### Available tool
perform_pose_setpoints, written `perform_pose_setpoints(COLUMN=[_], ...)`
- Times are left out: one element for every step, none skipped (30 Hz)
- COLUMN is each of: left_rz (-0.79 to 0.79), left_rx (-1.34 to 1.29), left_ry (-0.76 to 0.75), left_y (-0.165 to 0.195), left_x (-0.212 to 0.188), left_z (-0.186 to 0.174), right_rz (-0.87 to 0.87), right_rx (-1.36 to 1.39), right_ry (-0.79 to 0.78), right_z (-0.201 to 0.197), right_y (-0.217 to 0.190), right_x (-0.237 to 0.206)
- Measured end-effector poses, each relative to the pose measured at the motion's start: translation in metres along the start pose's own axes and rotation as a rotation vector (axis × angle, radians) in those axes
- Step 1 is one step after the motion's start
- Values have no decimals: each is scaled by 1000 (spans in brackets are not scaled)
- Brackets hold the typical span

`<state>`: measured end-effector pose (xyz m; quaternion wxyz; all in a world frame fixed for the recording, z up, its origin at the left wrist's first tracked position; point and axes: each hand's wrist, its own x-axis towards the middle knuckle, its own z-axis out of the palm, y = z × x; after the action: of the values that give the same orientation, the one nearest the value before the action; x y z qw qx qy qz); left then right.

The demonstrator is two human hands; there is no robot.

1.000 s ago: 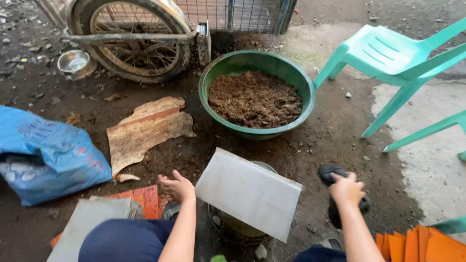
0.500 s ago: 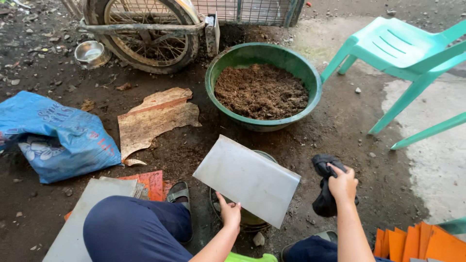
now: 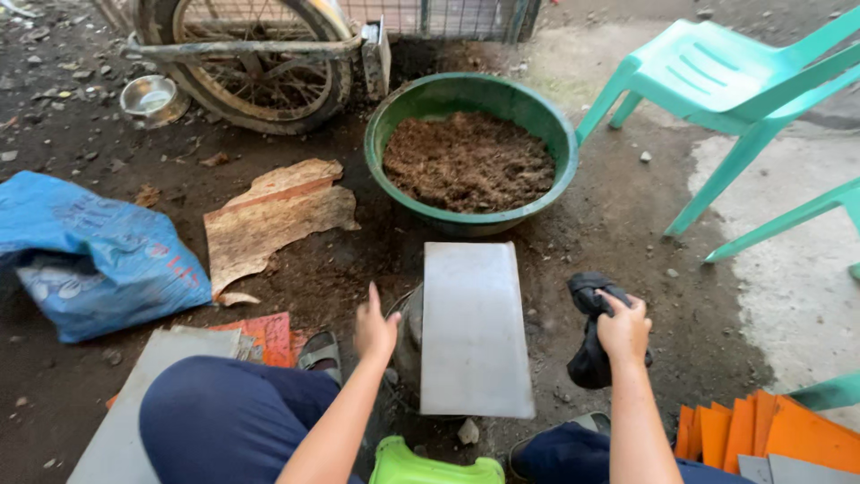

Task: The person scrapes a fibrous material off a rectangular tile into a green basin, then wipes the tile with a dark cloth. They repeat this process for several tiles, stacking the cleaned ones to the side.

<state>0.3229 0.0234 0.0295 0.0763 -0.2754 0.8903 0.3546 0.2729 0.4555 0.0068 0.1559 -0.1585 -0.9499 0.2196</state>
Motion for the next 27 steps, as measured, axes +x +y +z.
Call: perform_pose_setpoints(left_rz=[7, 9, 13, 22, -150, -321, -290, -258, -226, -148, -74, -71, -62, -136, -211, -175, -134, -91, -126, -155, -184, -155, -123, -87, -65, -62, -55], left_rx=[-63, -121, -293, -332, -440, -546, -580, -615, -652, -573, -499, -492, -481, -518, -545, -569, -589, -604, -627, -647, -670, -705, -746, -784, -773, -765, -753], left_ry=[-22, -45, -88, -155, -406, -659, -657, -659, -663, -684, -704, -666, -624, -388, -152, 6, 163, 319, 262, 205, 148, 165, 188, 208, 205, 205, 202], left_y=[-4, -10, -18, -25, -35, -45, -53, -59, -63, -68, -74, -84, -89, -90, -92, -92, -90, -86, -82, -78, -74, -72, -69, -69, -68, -69, -70], left_x=[-6, -17, -32, -48, -62, -76, -76, -74, -69, -55, -39, -27, -16, -12, -10, -14, -21, -29, -37, -43, -47, -48, -46, -42, -36, -32, -27], left_z=[3, 10, 21, 37, 50, 63, 68, 71, 72, 61, 46, 32, 22, 18, 14, 15, 20, 26, 34, 40, 45, 47, 47, 45, 42, 39, 35], right_rz=[15, 33, 50, 43, 36, 29, -30, -87, -145, -191, -240, -292, -315, -334, -427, -515, -600, -682, -707, -728, -816, -909, -896, -878, -861, -782, -695], right_rx=[1, 3, 8, 17, 26, 34, 45, 53, 58, 46, 33, 21, -18, -54, -35, -16, 48, 114, 59, 6, -45, -102, -93, -83, -78, -184, -289], right_ry=[-9, -25, -41, -38, -38, -39, -21, -1, 20, 26, 28, 30, -22, -72, -80, -91, -91, -90, -205, -316, -248, -182, -125, -65, -13, -104, -192], right_z=[1, 3, 3, 3, 2, 1, -1, -4, -7, -10, -12, -13, -12, -9, -3, 4, 16, 28, 42, 58, 74, 88, 101, 113, 121, 125, 125], right_y=[-1, -2, -5, -8, -14, -20, -28, -37, -47, -59, -71, -86, -102, -120, -138, -156, -175, -192, -207, -220, -232, -234, -229, -223, -210, -191, -167], right_x=[0, 1, 1, 1, 1, 0, -1, -3, -5, -9, -16, -24, -34, -46, -61, -78, -94, -113, -134, -153, -173, -185, -187, -187, -185, -174, -153])
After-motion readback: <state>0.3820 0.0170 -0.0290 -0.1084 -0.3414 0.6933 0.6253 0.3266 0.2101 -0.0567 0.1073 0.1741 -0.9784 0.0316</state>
